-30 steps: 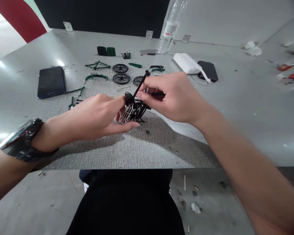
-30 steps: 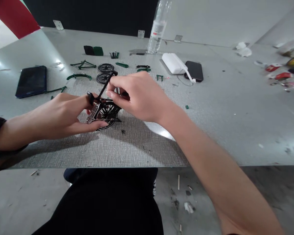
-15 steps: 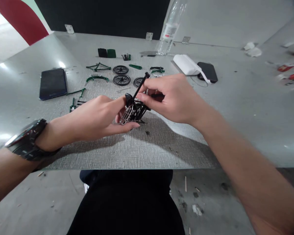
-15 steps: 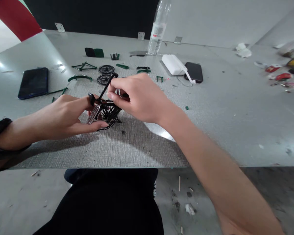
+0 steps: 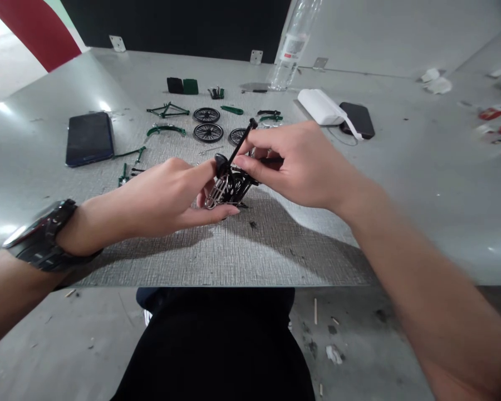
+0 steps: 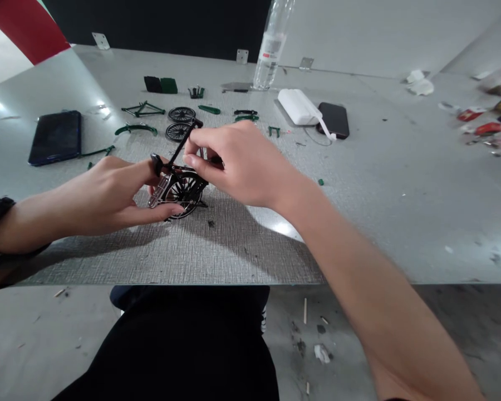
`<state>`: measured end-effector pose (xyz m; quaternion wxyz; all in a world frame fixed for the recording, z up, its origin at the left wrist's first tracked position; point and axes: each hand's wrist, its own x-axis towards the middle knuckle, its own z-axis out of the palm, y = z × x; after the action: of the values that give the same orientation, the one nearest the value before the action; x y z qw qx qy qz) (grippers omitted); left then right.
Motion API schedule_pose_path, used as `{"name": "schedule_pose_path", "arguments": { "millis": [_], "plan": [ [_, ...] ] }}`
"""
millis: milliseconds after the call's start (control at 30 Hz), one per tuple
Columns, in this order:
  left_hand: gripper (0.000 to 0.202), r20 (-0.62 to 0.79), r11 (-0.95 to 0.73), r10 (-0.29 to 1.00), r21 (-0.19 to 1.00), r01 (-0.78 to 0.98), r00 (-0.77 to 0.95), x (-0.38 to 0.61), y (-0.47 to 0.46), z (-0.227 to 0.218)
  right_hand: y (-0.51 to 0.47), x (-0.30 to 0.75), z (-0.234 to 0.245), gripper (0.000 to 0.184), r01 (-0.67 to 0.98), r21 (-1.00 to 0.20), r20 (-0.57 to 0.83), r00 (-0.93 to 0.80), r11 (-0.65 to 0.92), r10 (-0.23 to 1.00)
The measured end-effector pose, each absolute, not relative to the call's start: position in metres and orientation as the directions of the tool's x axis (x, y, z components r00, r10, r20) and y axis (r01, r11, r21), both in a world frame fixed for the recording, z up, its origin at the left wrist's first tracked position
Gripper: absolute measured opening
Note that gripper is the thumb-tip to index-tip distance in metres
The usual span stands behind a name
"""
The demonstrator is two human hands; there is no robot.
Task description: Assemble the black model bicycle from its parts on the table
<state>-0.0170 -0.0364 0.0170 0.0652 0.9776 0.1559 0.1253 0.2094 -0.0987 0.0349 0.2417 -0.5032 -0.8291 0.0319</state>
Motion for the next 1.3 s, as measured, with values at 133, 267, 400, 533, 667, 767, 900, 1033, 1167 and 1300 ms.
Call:
{"name": "schedule_pose_path", "arguments": {
  "millis": [133, 267, 400, 533, 667, 767, 900, 1033, 1167, 1300],
  "plan": [
    [0.041, 0.204, -0.937, 0.339, 0.167, 0.308, 0.919, -0.0169, -0.0359, 0.0169, -0.0999, 0.2096, 0.0361, 0.025, 0.824, -0.317, 0.341, -0.362, 0.468, 0.868],
    [0.043, 0.211, -0.931, 0.351, 0.186, 0.315, 0.912, -0.0177, -0.0331, 0.0139, -0.1004, 0.2096, 0.0363, 0.023, 0.829, -0.321, 0.338, -0.351, 0.458, 0.873],
    [0.041, 0.224, -0.933, 0.345, 0.188, 0.307, 0.911, -0.0187, -0.0321, 0.0128, -0.1000, 0.2111, 0.0351, 0.026, 0.824, -0.332, 0.326, -0.357, 0.460, 0.875],
    [0.039, 0.237, -0.940, 0.324, 0.193, 0.283, 0.916, -0.0183, -0.0316, 0.0127, -0.0996, 0.2120, 0.0348, 0.027, 0.823, -0.330, 0.316, -0.365, 0.463, 0.875],
    [0.038, 0.261, -0.949, 0.304, 0.172, 0.265, 0.916, -0.0182, -0.0311, 0.0119, -0.1002, 0.2116, 0.0354, 0.025, 0.820, -0.346, 0.307, -0.360, 0.455, 0.881],
    [0.038, 0.265, -0.951, 0.298, 0.160, 0.263, 0.917, -0.0185, -0.0308, 0.0112, -0.1008, 0.2114, 0.0358, 0.024, 0.815, -0.359, 0.304, -0.359, 0.455, 0.883],
    [0.040, 0.232, -0.944, 0.321, 0.156, 0.290, 0.918, -0.0190, -0.0304, 0.0112, -0.1005, 0.2118, 0.0351, 0.026, 0.808, -0.366, 0.309, -0.363, 0.463, 0.879],
    [0.044, 0.201, -0.930, 0.356, 0.167, 0.326, 0.913, -0.0199, -0.0305, 0.0118, -0.1000, 0.2122, 0.0344, 0.028, 0.810, -0.361, 0.309, -0.364, 0.462, 0.879],
    [0.047, 0.177, -0.924, 0.373, 0.160, 0.347, 0.911, -0.0207, -0.0311, 0.0128, -0.1011, 0.2115, 0.0357, 0.025, 0.807, -0.382, 0.299, -0.352, 0.449, 0.887],
    [0.045, 0.181, -0.935, 0.352, 0.122, 0.334, 0.918, -0.0210, -0.0316, 0.0144, -0.1021, 0.2110, 0.0377, 0.023, 0.814, -0.388, 0.279, -0.344, 0.433, 0.896]
  ]
}}
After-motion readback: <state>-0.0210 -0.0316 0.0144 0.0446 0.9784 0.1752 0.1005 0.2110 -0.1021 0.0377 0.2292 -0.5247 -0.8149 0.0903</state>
